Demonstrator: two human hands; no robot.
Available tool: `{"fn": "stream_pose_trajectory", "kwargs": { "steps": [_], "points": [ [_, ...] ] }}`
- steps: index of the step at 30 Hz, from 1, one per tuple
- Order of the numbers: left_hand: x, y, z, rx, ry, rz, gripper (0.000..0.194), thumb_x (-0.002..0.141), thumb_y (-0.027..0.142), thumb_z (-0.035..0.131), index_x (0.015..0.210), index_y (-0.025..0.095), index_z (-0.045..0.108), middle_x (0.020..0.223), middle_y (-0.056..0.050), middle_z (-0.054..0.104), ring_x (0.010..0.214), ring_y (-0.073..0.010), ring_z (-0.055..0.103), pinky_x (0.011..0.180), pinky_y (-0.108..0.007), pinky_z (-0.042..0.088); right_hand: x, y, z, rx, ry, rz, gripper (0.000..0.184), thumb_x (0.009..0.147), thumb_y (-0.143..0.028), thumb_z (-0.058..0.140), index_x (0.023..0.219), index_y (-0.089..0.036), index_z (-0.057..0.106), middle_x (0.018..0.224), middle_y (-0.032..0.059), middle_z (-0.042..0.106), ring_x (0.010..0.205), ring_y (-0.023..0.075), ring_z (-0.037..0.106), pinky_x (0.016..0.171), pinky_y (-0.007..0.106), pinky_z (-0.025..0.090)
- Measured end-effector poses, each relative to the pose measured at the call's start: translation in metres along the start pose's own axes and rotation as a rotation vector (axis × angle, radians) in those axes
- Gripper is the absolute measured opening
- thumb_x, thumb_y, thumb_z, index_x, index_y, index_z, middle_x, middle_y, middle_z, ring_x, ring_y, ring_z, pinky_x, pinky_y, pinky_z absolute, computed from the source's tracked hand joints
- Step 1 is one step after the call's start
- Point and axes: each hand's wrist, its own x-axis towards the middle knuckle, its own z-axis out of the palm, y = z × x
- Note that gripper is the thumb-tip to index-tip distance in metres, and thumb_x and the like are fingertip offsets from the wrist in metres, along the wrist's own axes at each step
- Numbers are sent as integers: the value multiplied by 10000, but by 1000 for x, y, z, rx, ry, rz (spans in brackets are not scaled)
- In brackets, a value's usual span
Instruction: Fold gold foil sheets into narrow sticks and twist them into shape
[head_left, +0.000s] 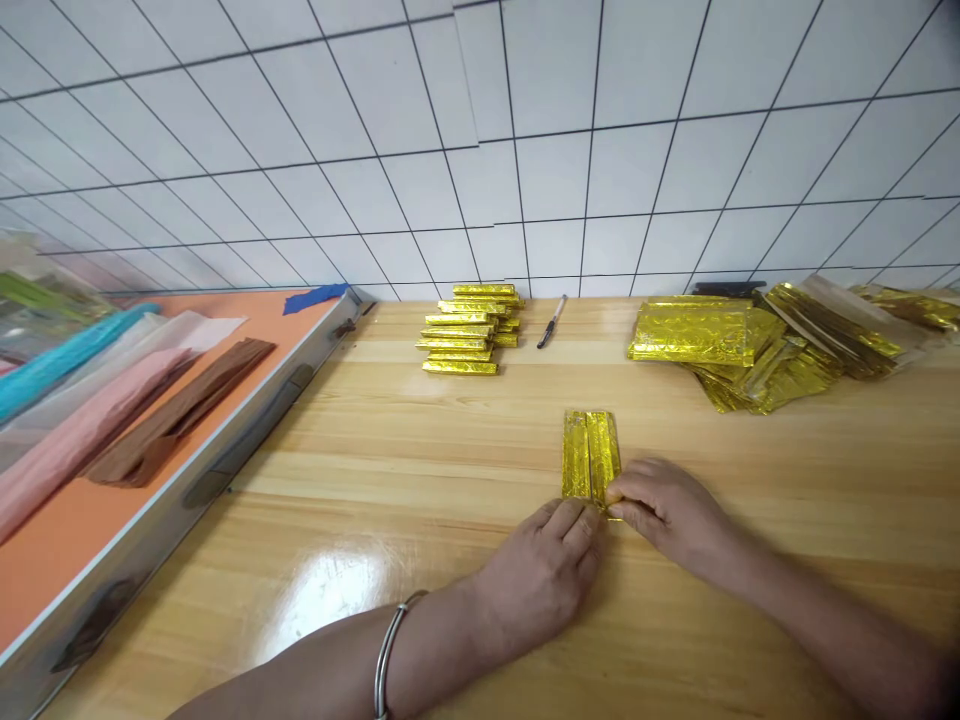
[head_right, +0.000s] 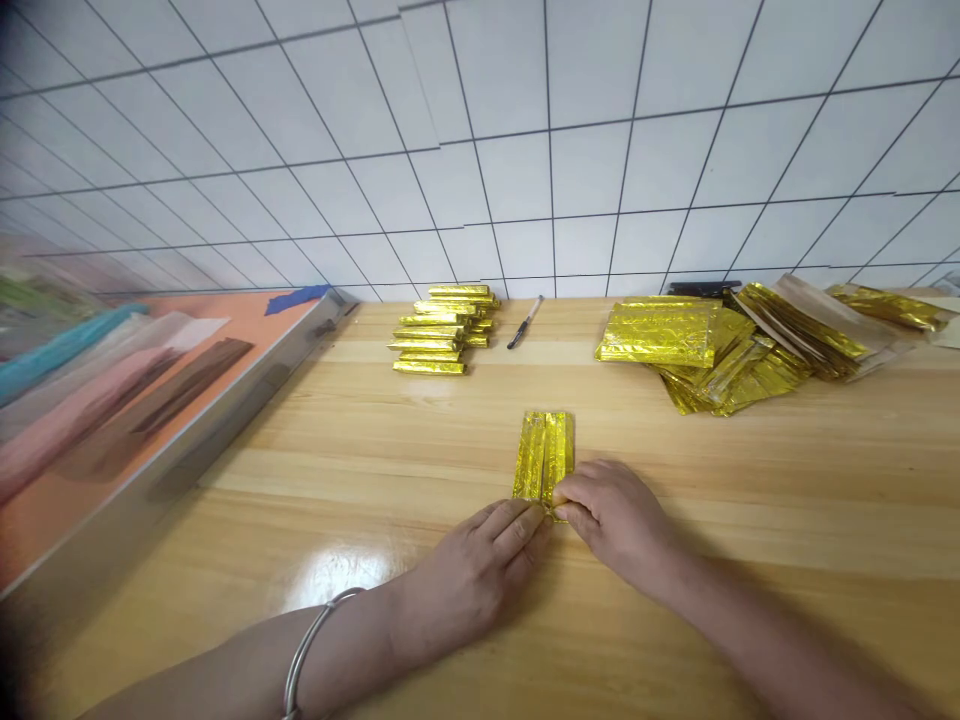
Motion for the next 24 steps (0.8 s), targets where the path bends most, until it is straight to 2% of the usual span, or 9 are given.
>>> {"fn": "stream_pose_trajectory", "kwargs": {
  "steps": [4, 10, 14, 17, 21, 24],
  "points": [
    [1, -1, 1, -1, 26, 4, 337, 917, 167, 392, 1223, 62, 484, 1237, -149, 528, 1139, -248, 479, 940, -367, 441, 0, 1, 0, 21, 8, 11, 126, 847, -254, 519, 769, -222, 613, 719, 12, 586, 718, 169, 507, 649, 284, 364],
    [0, -4, -1, -13, 10, 6, 341, 922, 169, 387, 1240, 79, 474, 1231, -128, 545, 1130, -236, 488, 945, -358, 444, -1, 6, -6, 143, 60, 98, 113, 815, -179, 503, 863, -211, 600, 712, -9, 543, 675, 144, 500, 597, 254, 376],
    [0, -4, -1, -28, -12, 12, 354, 920, 172, 400, 1256, 77, 459, 1251, -116, 530, 1124, -241, 483, 952, -354, 438, -5, 6, -5, 221, 103, 156, 90, 831, -223, 492, 817, -205, 580, 725, -9, 532, 649, 132, 494, 579, 248, 386],
    [1, -4, 0, -39, -20, 8, 333, 917, 173, 410, 1229, 83, 484, 1238, -111, 538, 1118, -239, 484, 946, -354, 442, -7, 1, 0, 147, 120, 164, 62, 812, -258, 538, 809, -200, 560, 766, 10, 538, 693, 149, 496, 601, 263, 397],
    [3, -3, -2, -63, -38, -3, 304, 905, 163, 431, 1185, 83, 516, 1211, -114, 548, 1103, -236, 488, 937, -342, 444, -6, -4, 4, 7, 137, 127, 33, 820, -206, 515, 810, -196, 545, 787, 30, 540, 766, 178, 491, 668, 304, 403],
    [3, 0, -6, -79, -58, -35, 293, 885, 150, 453, 1156, 72, 531, 1192, -128, 547, 1096, -245, 486, 910, -336, 456, -5, -1, 4, 9, 140, 113, 68, 834, -176, 485, 794, -192, 537, 776, 27, 540, 768, 178, 490, 677, 313, 408]
  ]
}}
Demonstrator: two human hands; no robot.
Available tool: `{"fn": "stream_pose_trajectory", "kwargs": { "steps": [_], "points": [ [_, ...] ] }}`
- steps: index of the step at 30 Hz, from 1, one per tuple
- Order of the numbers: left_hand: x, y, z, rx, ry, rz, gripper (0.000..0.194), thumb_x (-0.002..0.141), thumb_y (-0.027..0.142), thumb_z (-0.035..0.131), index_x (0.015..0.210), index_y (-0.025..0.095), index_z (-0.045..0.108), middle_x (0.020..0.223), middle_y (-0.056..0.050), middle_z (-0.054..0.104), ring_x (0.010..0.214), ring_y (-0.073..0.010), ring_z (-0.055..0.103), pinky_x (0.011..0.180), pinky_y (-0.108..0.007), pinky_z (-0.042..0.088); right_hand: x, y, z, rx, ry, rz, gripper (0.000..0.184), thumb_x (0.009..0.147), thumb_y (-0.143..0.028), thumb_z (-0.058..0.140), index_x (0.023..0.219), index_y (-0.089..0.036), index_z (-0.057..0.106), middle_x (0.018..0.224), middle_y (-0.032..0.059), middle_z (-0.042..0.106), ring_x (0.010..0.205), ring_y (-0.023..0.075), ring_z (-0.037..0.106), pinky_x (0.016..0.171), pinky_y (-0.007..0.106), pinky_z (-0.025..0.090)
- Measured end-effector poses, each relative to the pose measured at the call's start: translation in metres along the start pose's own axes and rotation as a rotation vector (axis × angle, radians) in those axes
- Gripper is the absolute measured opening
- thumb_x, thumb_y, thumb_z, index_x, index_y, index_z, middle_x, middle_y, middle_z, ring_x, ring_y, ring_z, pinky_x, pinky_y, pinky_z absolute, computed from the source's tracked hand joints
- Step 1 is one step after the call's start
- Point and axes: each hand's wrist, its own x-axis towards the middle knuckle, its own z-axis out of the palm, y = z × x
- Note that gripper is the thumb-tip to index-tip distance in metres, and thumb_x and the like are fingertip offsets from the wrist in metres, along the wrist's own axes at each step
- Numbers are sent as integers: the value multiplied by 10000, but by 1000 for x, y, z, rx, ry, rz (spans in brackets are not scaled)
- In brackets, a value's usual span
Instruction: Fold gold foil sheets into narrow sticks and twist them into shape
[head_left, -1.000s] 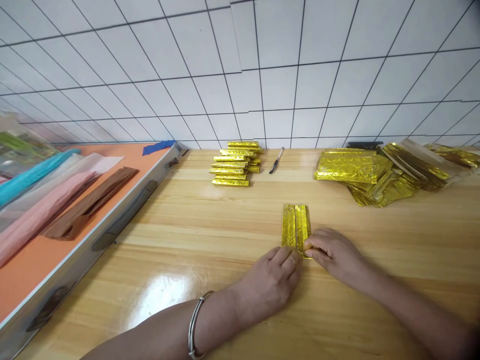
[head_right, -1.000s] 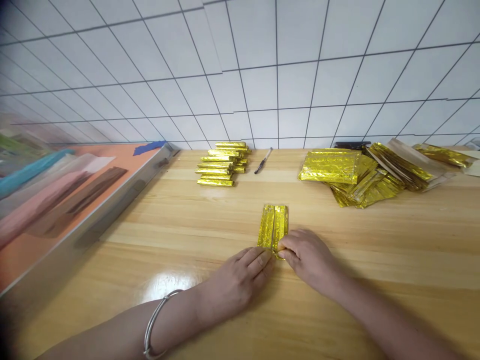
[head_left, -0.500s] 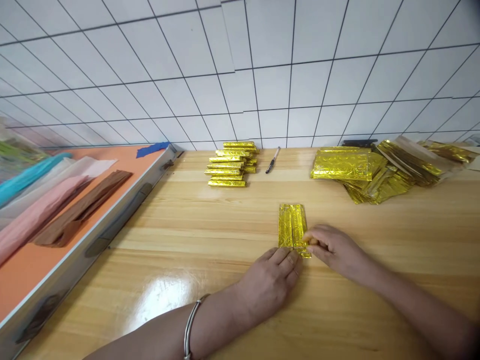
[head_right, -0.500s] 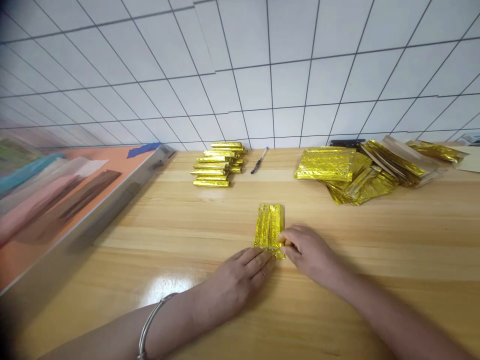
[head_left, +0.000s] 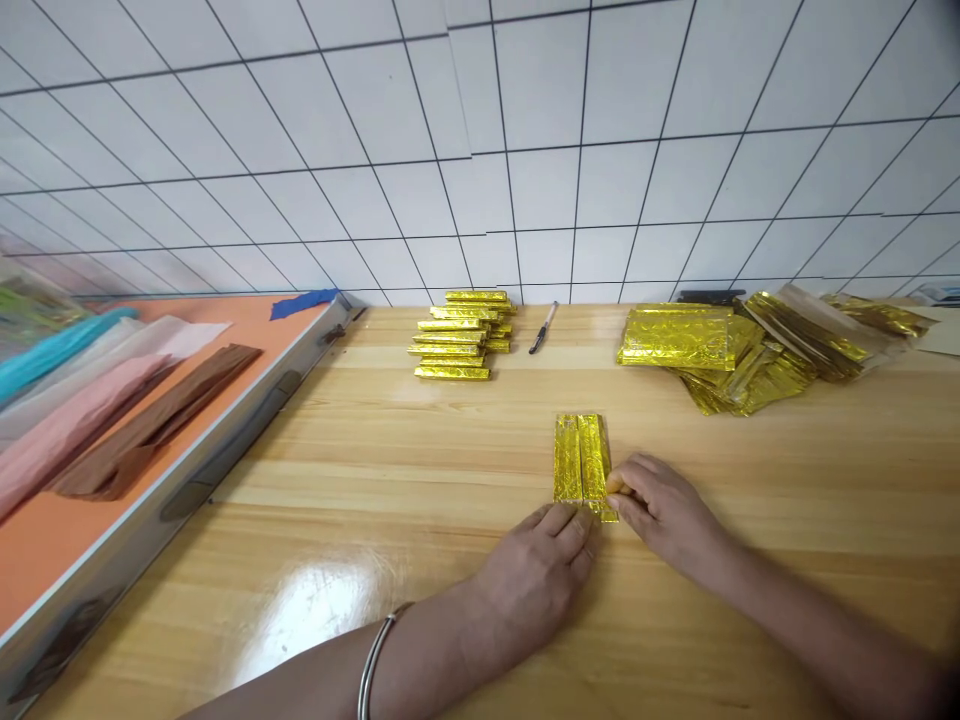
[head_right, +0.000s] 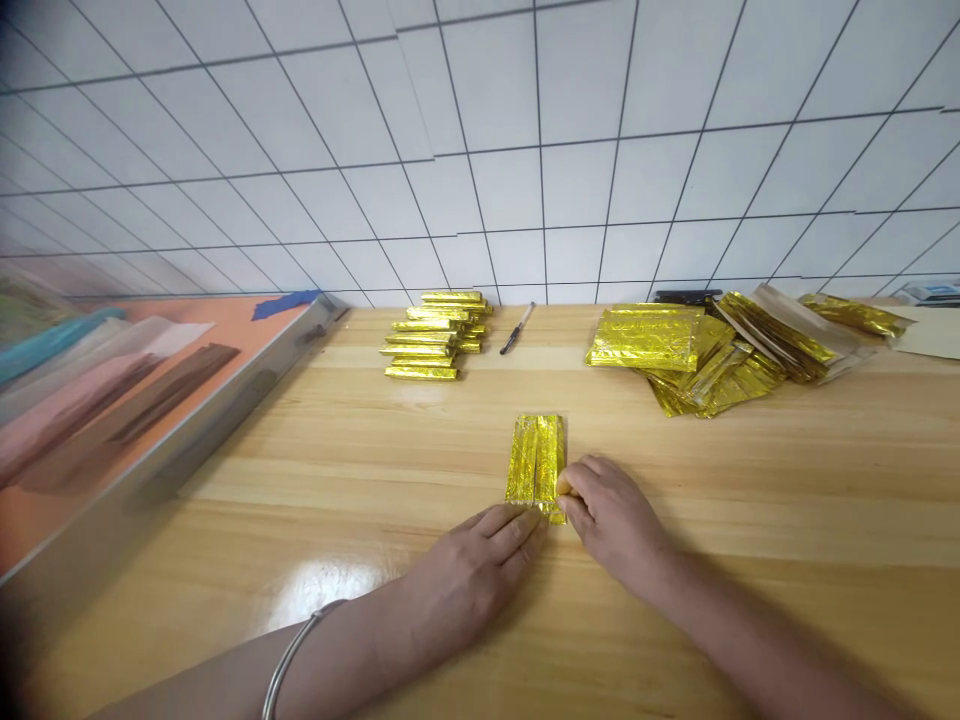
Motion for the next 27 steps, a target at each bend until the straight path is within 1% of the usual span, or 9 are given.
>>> {"fn": "stream_pose_trajectory", "kwargs": {
  "steps": [4, 6, 8, 11, 15, 17, 19, 21, 27],
  "points": [
    [-1, 6, -5, -5, -20, 10, 233, 865, 164, 470, 1051, 84, 583, 1118, -136, 572, 1118, -257, 464, 926, -368, 436, -2, 3, -1, 43, 41, 5, 104, 845, -165, 474, 779, -188, 552, 760, 23, 547, 752, 169, 510, 669, 309, 438],
    [-2, 9, -6, -5, -20, 30, 210, 881, 215, 450, 934, 108, 623, 1058, -127, 593, 1137, -272, 449, 954, -398, 411, -8, 0, -1, 27, 119, -11, 133, 862, -156, 447, 842, -179, 576, 801, 38, 575, 785, 172, 530, 704, 321, 461],
    [-2, 13, -5, -11, 0, -5, 275, 903, 282, 414, 912, 117, 634, 1061, -124, 592, 1140, -283, 446, 968, -414, 396, -17, -8, 1, -53, 182, -94, 206, 881, -140, 402, 970, -164, 587, 899, 69, 611, 883, 189, 543, 807, 366, 464],
    [-3, 18, -1, -49, 28, -99, 371, 906, 362, 390, 1069, 100, 597, 1159, -130, 553, 1158, -282, 440, 994, -393, 384, -33, -21, 7, -240, 59, -276, 328, 878, -124, 387, 1170, -134, 538, 1137, 111, 606, 1088, 226, 508, 958, 429, 412],
    [-11, 18, 0, -79, 32, -105, 550, 915, 435, 344, 1298, 47, 420, 1325, -158, 445, 1276, -290, 341, 1073, -376, 302, -44, -25, 15, -422, -23, -311, 431, 868, -147, 398, 1292, -90, 458, 1297, 130, 527, 1178, 234, 479, 964, 416, 446],
    [-18, 16, 0, -81, 33, -82, 622, 924, 470, 299, 1358, 25, 325, 1393, -174, 368, 1322, -293, 277, 1103, -372, 250, -45, -23, 16, -447, -52, -304, 457, 862, -148, 400, 1316, -112, 441, 1322, 108, 508, 1193, 226, 473, 979, 417, 442],
    [-24, 14, 0, -90, 28, -56, 640, 928, 480, 278, 1376, 23, 289, 1424, -175, 324, 1344, -287, 238, 1116, -361, 219, -43, -21, 16, -442, -75, -292, 463, 856, -156, 412, 1316, -127, 449, 1323, 95, 509, 1189, 221, 479, 989, 416, 437],
    [-27, 13, 1, -95, 30, -51, 639, 930, 473, 275, 1383, 23, 273, 1437, -175, 301, 1353, -283, 220, 1122, -362, 200, -41, -21, 16, -431, -81, -279, 462, 849, -152, 417, 1308, -129, 463, 1310, 94, 522, 1175, 221, 489, 989, 414, 440],
    [-31, 21, 8, -72, 73, -129, 606, 942, 458, 255, 1397, 58, 261, 1438, -170, 304, 1345, -296, 244, 1116, -450, 151, -38, -21, 20, -467, -61, -293, 462, 847, -143, 419, 1306, -131, 466, 1302, 92, 528, 1177, 227, 479, 978, 404, 453]
  ]
}}
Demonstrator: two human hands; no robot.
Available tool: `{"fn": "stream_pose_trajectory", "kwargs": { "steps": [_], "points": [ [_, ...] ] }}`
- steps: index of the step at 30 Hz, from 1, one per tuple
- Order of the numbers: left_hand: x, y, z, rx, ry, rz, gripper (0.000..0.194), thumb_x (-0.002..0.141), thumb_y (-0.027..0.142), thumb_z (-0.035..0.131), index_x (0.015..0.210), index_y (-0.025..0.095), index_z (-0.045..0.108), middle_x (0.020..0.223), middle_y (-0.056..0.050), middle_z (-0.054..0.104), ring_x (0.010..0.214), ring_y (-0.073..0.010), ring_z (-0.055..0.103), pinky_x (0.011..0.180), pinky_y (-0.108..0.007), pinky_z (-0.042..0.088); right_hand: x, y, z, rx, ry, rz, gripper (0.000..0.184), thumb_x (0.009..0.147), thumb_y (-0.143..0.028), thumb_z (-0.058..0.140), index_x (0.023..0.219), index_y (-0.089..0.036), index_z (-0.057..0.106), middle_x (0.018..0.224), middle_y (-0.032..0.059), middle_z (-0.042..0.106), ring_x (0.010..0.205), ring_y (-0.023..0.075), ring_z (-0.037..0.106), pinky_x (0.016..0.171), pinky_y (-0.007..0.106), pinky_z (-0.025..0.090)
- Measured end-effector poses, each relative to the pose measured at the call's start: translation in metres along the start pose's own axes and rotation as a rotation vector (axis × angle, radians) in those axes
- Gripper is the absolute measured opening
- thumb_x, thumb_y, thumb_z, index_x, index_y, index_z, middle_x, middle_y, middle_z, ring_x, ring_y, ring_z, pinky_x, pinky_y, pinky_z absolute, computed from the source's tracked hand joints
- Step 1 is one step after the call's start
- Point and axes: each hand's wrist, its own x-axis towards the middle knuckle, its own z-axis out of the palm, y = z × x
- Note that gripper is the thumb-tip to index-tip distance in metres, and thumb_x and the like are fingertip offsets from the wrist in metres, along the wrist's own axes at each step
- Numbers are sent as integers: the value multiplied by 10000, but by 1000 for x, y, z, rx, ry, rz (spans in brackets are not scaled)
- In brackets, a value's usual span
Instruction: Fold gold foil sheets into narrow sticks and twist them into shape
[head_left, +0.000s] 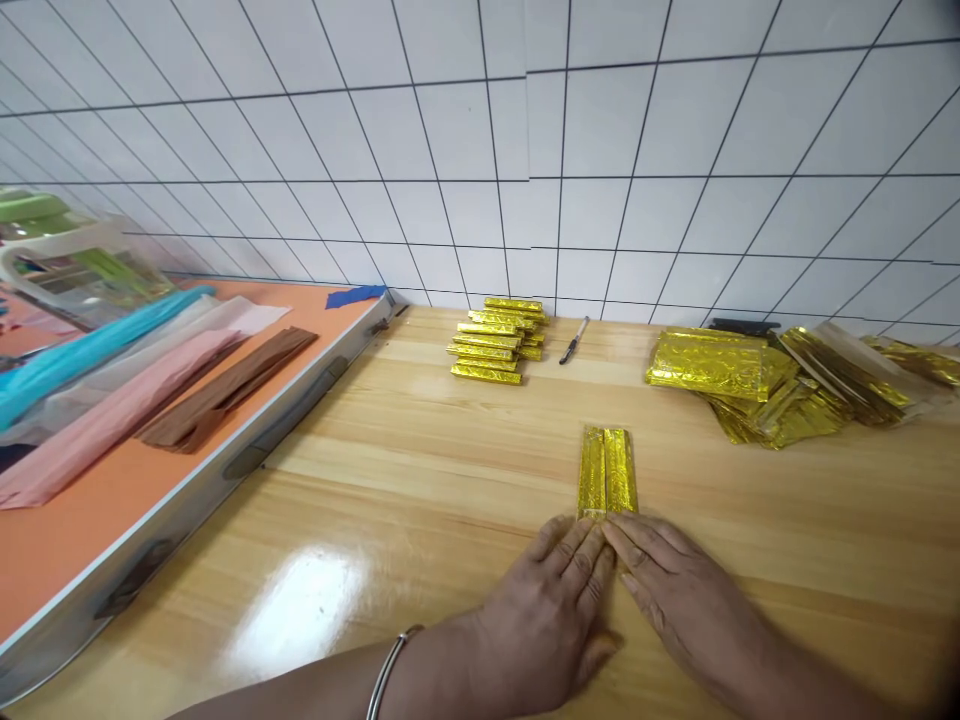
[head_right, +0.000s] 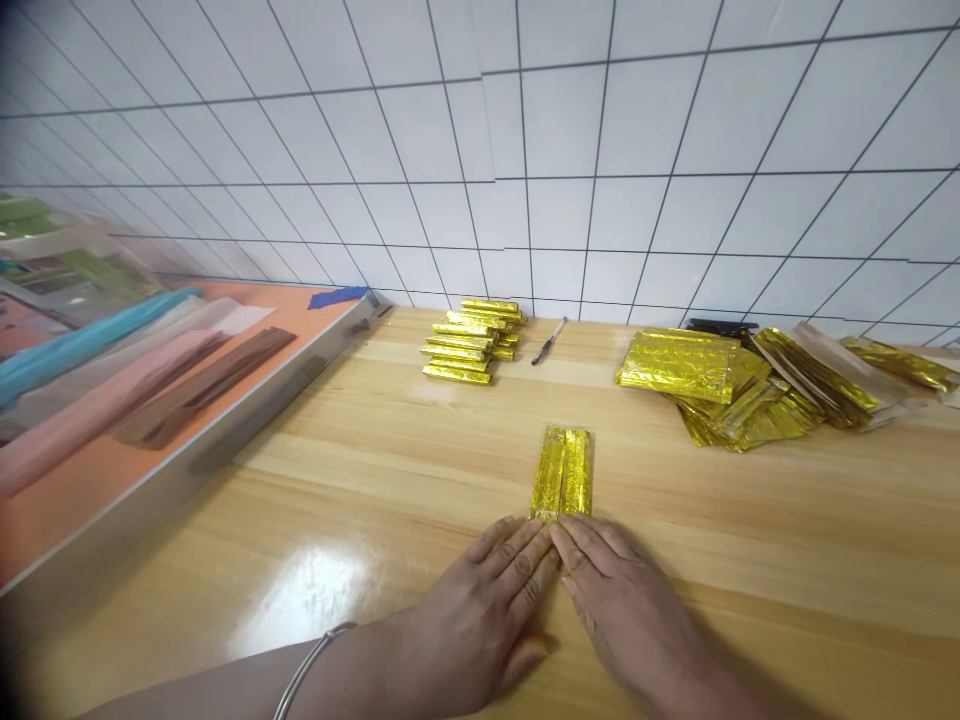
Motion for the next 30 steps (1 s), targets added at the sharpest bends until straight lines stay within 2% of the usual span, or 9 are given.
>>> {"fn": "stream_pose_trajectory", "kwargs": {
  "steps": [4, 7, 12, 15, 21, 25, 30],
  "points": [
    [-3, 0, -3, -23, 0, -46, 581, 940, 464, 264, 1391, 100, 283, 1440, -135, 317, 1338, -298, 259, 1105, -459, 154, -3, 0, 8, -53, 1, -21, 452, 857, -178, 440, 1305, -119, 461, 1310, 100, 517, 1184, 235, 463, 995, 407, 433],
    [0, -11, -11, -89, -29, -39, 593, 914, 499, 324, 1377, 128, 313, 1428, -113, 350, 1320, -295, 293, 1094, -451, 180, -4, -1, 12, -84, 15, -32, 450, 854, -194, 462, 1297, -110, 470, 1308, 108, 516, 1192, 253, 449, 996, 428, 423],
    [9, -30, -18, -215, -57, 9, 534, 881, 455, 429, 1333, 177, 369, 1374, -60, 439, 1253, -208, 399, 1034, -342, 297, 0, -1, 4, -34, 10, -36, 454, 851, -240, 488, 1287, -114, 485, 1294, 109, 530, 1161, 258, 472, 968, 433, 442],
    [10, -29, -15, -205, -50, -20, 508, 875, 433, 438, 1312, 176, 392, 1356, -67, 458, 1248, -219, 400, 1002, -350, 322, 3, 0, -5, 43, -30, -22, 454, 858, -255, 484, 1290, -117, 483, 1294, 96, 532, 1156, 247, 474, 979, 418, 436],
    [8, -20, -14, -160, -52, -38, 559, 894, 426, 400, 1371, 154, 296, 1423, -86, 365, 1284, -233, 348, 984, -367, 323, 5, 8, -17, 144, -67, -16, 417, 883, -197, 430, 1294, -146, 484, 1325, 74, 509, 1174, 205, 460, 994, 385, 414],
    [12, -22, -16, -165, -70, -44, 536, 884, 432, 427, 1347, 175, 341, 1380, -76, 426, 1235, -230, 395, 973, -367, 321, 6, 21, -21, 141, -106, -67, 399, 892, -216, 431, 1286, -226, 498, 1321, 23, 520, 1173, 218, 453, 960, 416, 424],
    [16, -26, -14, -201, -55, -50, 507, 860, 468, 457, 1286, 194, 429, 1261, -73, 529, 1104, -228, 477, 916, -372, 346, 3, 26, -24, 103, -82, -29, 413, 887, -195, 437, 1289, -274, 489, 1303, 9, 537, 1152, 238, 469, 911, 447, 435]
  ]
}}
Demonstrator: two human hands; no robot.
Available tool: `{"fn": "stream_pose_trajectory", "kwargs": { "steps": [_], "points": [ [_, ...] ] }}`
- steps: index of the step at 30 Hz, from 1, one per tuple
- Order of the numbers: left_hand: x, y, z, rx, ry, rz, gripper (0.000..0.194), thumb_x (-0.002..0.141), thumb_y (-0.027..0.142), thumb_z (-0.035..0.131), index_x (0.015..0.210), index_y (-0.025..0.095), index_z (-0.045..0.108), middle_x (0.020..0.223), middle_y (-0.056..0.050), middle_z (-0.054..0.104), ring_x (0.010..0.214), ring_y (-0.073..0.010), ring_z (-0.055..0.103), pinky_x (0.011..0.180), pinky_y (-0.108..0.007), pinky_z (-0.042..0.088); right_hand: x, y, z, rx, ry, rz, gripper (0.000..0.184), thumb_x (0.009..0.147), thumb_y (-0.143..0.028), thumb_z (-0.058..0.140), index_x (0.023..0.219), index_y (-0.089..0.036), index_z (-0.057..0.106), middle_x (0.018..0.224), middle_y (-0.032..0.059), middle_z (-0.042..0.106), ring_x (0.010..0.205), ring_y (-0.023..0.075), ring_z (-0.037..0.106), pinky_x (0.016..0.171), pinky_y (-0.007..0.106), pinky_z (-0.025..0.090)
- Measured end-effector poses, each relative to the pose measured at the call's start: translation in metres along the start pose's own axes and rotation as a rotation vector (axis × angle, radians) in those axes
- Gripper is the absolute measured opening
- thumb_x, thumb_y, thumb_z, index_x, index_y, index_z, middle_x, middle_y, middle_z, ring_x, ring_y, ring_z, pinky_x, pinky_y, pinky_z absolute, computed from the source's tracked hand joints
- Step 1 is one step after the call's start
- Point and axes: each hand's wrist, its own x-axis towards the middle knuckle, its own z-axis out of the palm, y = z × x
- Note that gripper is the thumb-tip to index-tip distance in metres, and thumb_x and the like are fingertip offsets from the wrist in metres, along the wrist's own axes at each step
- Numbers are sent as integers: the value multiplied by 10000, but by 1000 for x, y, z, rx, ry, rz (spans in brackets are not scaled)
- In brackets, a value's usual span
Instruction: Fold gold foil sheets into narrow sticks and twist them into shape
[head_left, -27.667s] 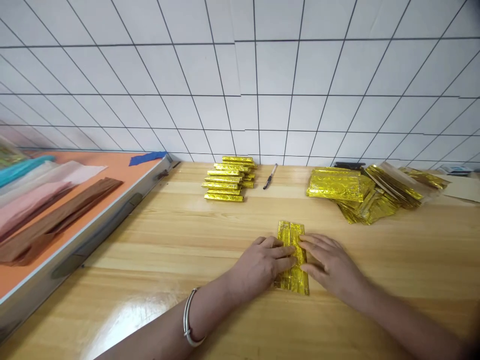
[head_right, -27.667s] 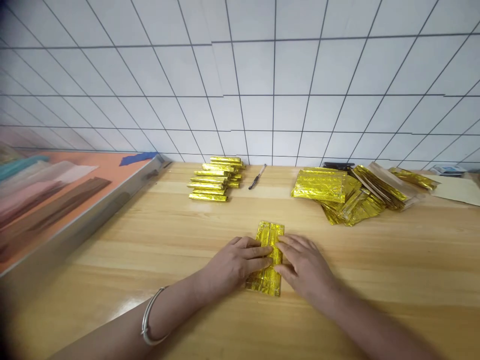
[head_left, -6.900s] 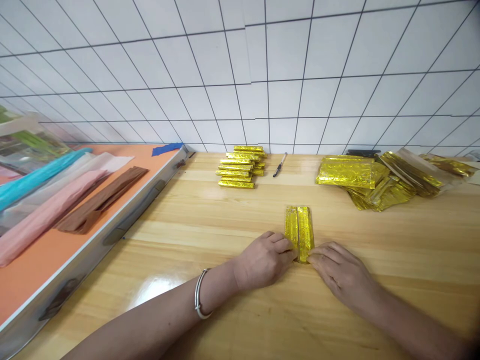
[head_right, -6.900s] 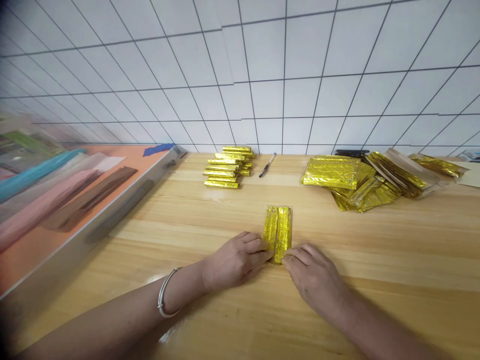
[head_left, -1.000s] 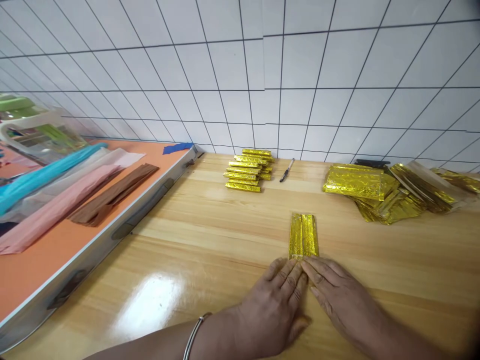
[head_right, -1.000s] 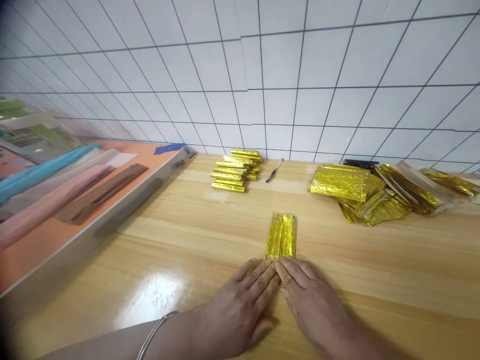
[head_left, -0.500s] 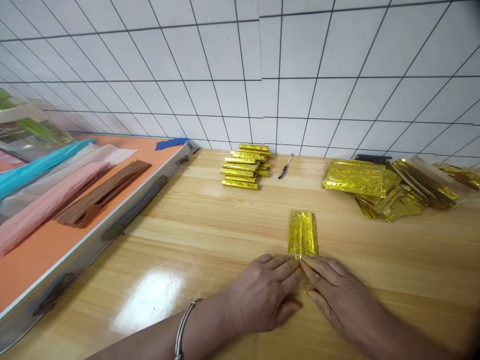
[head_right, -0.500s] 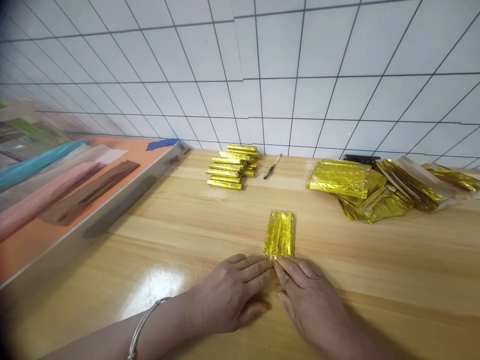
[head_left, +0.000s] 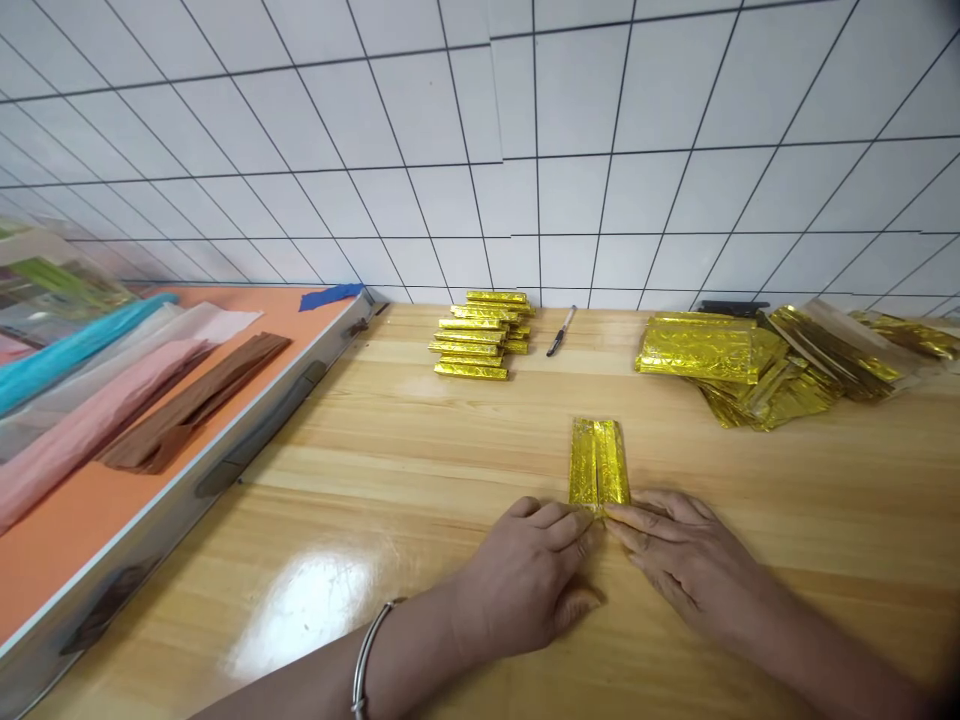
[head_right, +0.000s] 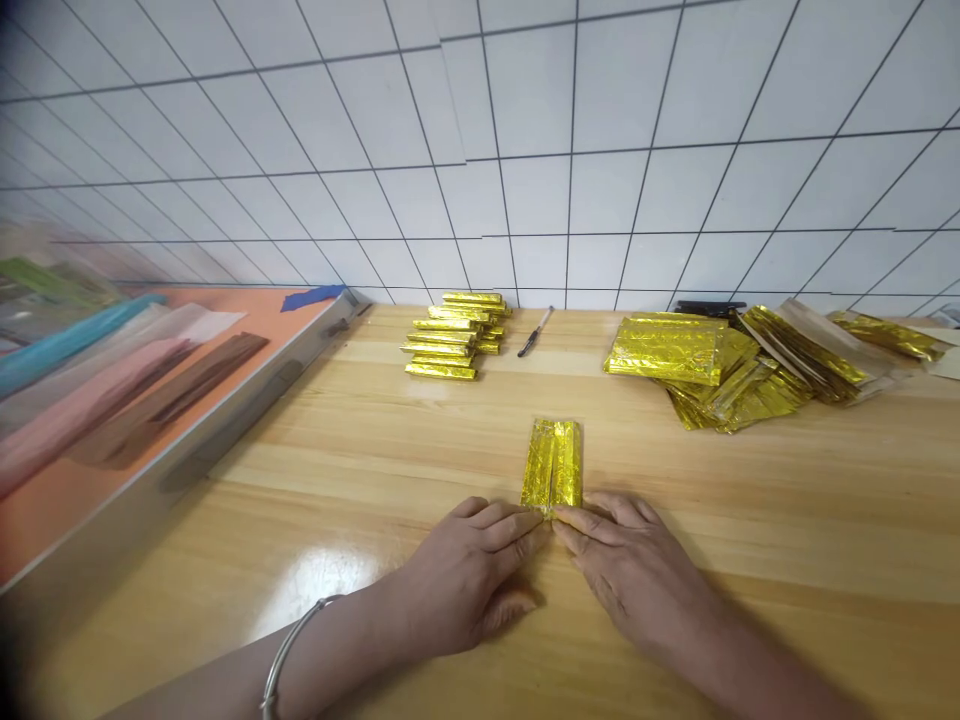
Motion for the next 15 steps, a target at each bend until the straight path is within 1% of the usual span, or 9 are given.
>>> {"fn": "stream_pose_trajectory", "kwargs": {
  "steps": [3, 6, 10, 13, 15],
  "points": [
    [2, -2, -1, -11, 3, -11, 484, 860, 457, 464, 1275, 210, 445, 1215, -62, 555, 1039, -220, 499, 881, -372, 359, -4, 2, 1, -18, 30, -3, 392, 875, -208, 469, 1251, -302, 525, 1293, 0, 546, 1193, 248, 442, 924, 464, 420],
    [3, -4, -3, -19, 7, -4, 442, 869, 427, 463, 1266, 233, 458, 1223, -41, 557, 1031, -215, 503, 883, -376, 355, -7, 7, 0, -41, 37, -42, 380, 875, -243, 484, 1245, -319, 528, 1336, -16, 503, 1266, 260, 364, 958, 475, 393],
    [-1, -6, -3, -14, 27, 21, 423, 897, 397, 431, 1292, 245, 434, 1302, -24, 513, 1140, -202, 466, 967, -389, 296, -8, 18, -4, -30, 38, -89, 413, 870, -281, 501, 1276, -353, 491, 1417, -25, 398, 1334, 268, 251, 999, 493, 354],
    [-7, -6, -1, 17, 28, 31, 433, 929, 395, 372, 1336, 245, 378, 1378, -9, 440, 1230, -191, 406, 1032, -406, 222, -10, 28, -5, 10, 45, -79, 395, 855, -304, 526, 1245, -367, 524, 1470, -10, 300, 1353, 282, 202, 1011, 498, 339],
    [-10, -5, -1, 38, 28, 33, 442, 940, 398, 349, 1353, 240, 352, 1397, -7, 415, 1255, -188, 387, 1054, -414, 192, -11, 35, -4, 34, 40, -62, 375, 851, -311, 531, 1220, -370, 548, 1490, -9, 252, 1357, 295, 183, 1003, 506, 342]
  ]
}}
